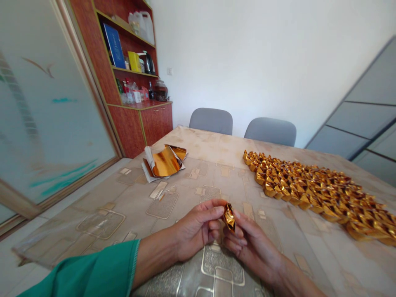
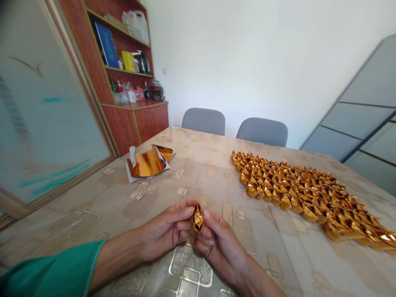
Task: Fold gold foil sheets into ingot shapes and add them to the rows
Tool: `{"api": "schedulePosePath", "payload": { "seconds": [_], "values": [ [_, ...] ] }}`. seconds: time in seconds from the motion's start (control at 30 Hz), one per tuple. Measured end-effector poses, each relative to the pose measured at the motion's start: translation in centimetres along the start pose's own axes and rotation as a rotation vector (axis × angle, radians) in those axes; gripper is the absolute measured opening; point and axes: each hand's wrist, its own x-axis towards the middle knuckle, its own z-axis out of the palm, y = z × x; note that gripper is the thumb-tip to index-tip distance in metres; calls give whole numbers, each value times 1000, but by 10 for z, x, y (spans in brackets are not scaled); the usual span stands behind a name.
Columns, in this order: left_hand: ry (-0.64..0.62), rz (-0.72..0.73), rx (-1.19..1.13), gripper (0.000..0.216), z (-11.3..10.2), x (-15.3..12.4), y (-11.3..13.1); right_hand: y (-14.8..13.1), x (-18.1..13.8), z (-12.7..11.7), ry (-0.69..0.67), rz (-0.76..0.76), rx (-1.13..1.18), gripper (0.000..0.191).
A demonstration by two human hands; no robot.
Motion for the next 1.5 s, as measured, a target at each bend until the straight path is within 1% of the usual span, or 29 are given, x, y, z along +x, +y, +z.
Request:
{"api": "schedulePosePath", "payload": {
  "seconds": [0.13, 0.2, 0.3, 0.37, 0.43, 0.53, 0.6, 0.73, 0.87, 0.93, 1.03, 1.17, 1.27, 1.37, 1.5],
  "values": [
    [60, 63, 148, 31, 4, -2, -3, 3, 0, 0, -29, 7, -55, 30],
    [86, 90, 173, 30, 5, -2, -4, 3, 0, 0, -35, 25, -74, 32],
    [75, 66, 104, 30, 3, -1, -4, 3, 1, 1, -5, -3, -98, 30],
    [52, 25, 28, 33, 0, 1, -3, 1, 2, 1, 36, -43, -121, 27],
    [50, 12, -15, 35, -2, 3, -3, -2, 2, 1, 89, -68, -174, 28],
    [53, 79, 4, 36, -5, 6, -6, -5, 2, 4, 155, -130, -303, 34],
    [22, 138, 48, 35, -6, 8, -8, -7, 1, 7, 153, -143, -377, 38],
    [-34, 175, 114, 34, -7, 10, -10, -11, -3, 12, 90, -37, -386, 43],
    [-23, 180, 162, 34, -7, 9, -8, -18, -7, 12, 63, 26, -451, 46],
    [-6, 210, 165, 34, -6, 8, -6, -20, -9, 10, 95, 5, -525, 46],
    [7, 258, 156, 36, -4, 7, -4, -22, -9, 8, 139, -91, -606, 43],
    [-4, 270, 190, 42, -4, 7, -4, -23, -8, 11, 106, -192, -596, 34],
    [-38, 275, 252, 46, -5, 6, -6, -22, -7, 13, 125, -217, -604, 33],
    [-35, 295, 320, 43, -4, 5, -7, -20, -5, 13, 145, -229, -621, 34],
    [-47, 269, 319, 39, -5, 6, -8, -16, -5, 14, 147, -217, -636, 34]
  ]
}}
